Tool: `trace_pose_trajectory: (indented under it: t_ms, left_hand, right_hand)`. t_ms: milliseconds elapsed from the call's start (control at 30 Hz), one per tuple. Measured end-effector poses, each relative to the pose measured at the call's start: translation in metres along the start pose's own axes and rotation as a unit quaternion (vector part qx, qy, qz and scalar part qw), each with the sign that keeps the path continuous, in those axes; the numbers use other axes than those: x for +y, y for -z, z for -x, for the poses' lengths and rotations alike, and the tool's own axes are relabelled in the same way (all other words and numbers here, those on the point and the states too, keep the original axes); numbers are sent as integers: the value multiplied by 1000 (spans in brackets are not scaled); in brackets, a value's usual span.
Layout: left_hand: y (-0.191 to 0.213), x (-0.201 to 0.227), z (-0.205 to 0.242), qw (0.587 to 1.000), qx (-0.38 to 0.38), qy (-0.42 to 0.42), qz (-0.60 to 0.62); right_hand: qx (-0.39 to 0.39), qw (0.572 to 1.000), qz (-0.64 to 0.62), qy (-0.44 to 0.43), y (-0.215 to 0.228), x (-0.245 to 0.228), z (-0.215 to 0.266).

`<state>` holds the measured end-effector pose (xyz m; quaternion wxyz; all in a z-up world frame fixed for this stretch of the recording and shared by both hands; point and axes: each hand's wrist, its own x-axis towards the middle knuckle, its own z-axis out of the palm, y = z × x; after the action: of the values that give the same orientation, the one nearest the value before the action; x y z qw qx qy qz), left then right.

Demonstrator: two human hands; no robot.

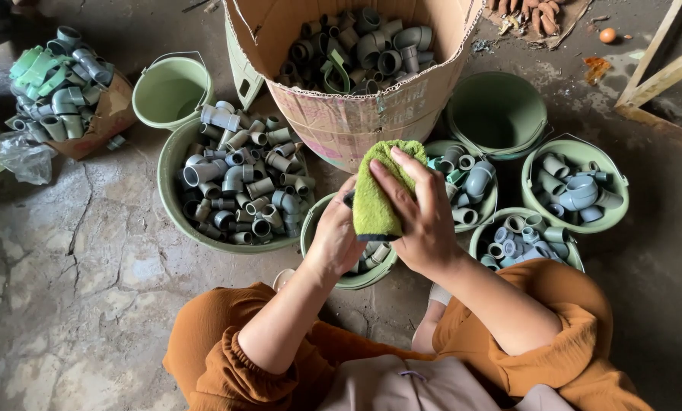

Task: The person sits on the floor and wipes small gray plastic plumbing fittings with a green cloth. They pick each fitting from a bucket, wipe it, and place it into a large cardboard box. The process is repeated for multiple fittings throughout the clip.

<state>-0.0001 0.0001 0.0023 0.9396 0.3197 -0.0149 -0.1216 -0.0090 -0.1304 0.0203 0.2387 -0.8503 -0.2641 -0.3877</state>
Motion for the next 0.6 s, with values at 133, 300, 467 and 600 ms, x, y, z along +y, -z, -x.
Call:
trace_pose_trajectory:
  t_ms: [133,300,467,600]
  left_hand:
    - [7,-1,-6,999,23,25,-21]
    - [27,-14,-13,989,72,128,-30]
    - [-7,31,-27,982,99,103,-120]
    - [-12,64,-91,963,113,-78,-231]
  right_hand:
    - [-25,1000,13,2,-6,8,8]
    - [-71,992,-82,-63,-7,19,16]
    - [-31,664,-345,-663,-6,47,-4]
    - [101,428,-584,-683,17,32,-25]
